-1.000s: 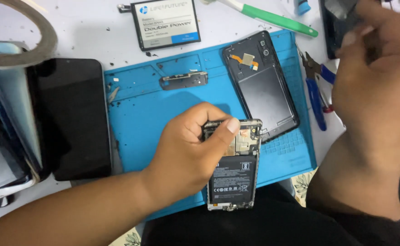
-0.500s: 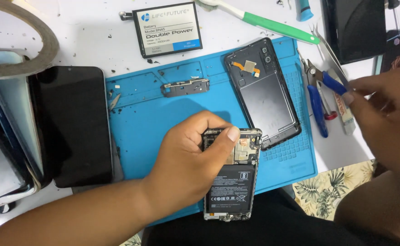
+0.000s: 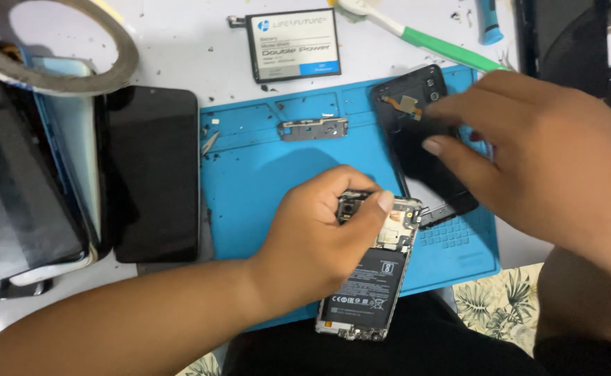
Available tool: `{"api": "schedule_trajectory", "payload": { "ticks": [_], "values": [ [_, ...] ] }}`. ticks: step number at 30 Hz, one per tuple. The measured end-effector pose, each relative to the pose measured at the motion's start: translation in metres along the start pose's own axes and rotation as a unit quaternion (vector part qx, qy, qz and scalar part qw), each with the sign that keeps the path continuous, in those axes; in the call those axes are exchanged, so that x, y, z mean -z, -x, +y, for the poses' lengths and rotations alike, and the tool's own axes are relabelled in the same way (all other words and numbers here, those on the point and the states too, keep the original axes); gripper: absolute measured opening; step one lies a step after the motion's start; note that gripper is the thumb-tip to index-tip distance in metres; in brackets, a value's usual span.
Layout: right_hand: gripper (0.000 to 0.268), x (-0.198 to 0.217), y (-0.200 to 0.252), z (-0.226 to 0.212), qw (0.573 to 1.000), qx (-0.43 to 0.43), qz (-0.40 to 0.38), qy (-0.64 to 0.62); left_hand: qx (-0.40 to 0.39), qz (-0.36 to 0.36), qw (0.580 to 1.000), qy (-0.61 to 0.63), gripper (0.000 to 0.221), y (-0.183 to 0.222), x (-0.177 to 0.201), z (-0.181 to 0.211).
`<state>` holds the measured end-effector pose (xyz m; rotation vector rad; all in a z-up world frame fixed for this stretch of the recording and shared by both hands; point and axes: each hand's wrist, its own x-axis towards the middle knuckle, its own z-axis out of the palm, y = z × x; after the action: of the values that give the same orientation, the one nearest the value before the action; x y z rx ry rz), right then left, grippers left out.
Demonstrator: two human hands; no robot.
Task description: The person is reassembling a mobile phone by placing an internal shield plate and screwing it into the frame.
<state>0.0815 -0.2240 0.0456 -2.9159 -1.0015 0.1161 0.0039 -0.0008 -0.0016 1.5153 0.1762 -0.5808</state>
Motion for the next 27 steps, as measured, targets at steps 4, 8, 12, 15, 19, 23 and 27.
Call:
{"api": "schedule_trajectory", "payload": {
  "ticks": [4, 8, 12, 15, 19, 23, 27],
  "values": [
    [0.036, 0.001, -0.028, -0.01, 0.998, 0.038, -0.044, -0.015, 0.012, -0.003, 1.0, 0.016, 0.017, 0.003, -0.002, 0.002],
    [0.03, -0.014, -0.015, 0.032, 0.995, -0.017, -0.013, 0.096, -0.001, -0.018, 0.998, 0.055, 0.018, 0.007, -0.002, -0.002],
    [0.023, -0.046, 0.021, 0.089, 0.997, -0.074, 0.032, 0.009, 0.042, 0.0, 0.999, -0.005, 0.021, 0.014, -0.006, 0.002],
    [0.027, -0.061, 0.046, 0.101, 0.99, -0.141, -0.002, -0.027, 0.081, -0.017, 0.997, -0.008, 0.022, 0.02, -0.007, 0.007],
    [0.029, -0.068, 0.062, 0.098, 0.972, -0.228, -0.06, -0.001, 0.081, -0.038, 0.996, 0.009, 0.025, 0.024, -0.007, 0.005],
    [0.023, -0.057, 0.062, 0.083, 0.964, -0.26, -0.058, -0.022, 0.066, -0.011, 0.998, 0.005, 0.022, 0.023, -0.008, 0.002],
    [0.03, -0.064, 0.075, 0.1, 0.984, -0.177, -0.021, 0.031, 0.049, -0.011, 0.998, 0.028, 0.022, 0.021, -0.007, -0.001]
  ]
}}
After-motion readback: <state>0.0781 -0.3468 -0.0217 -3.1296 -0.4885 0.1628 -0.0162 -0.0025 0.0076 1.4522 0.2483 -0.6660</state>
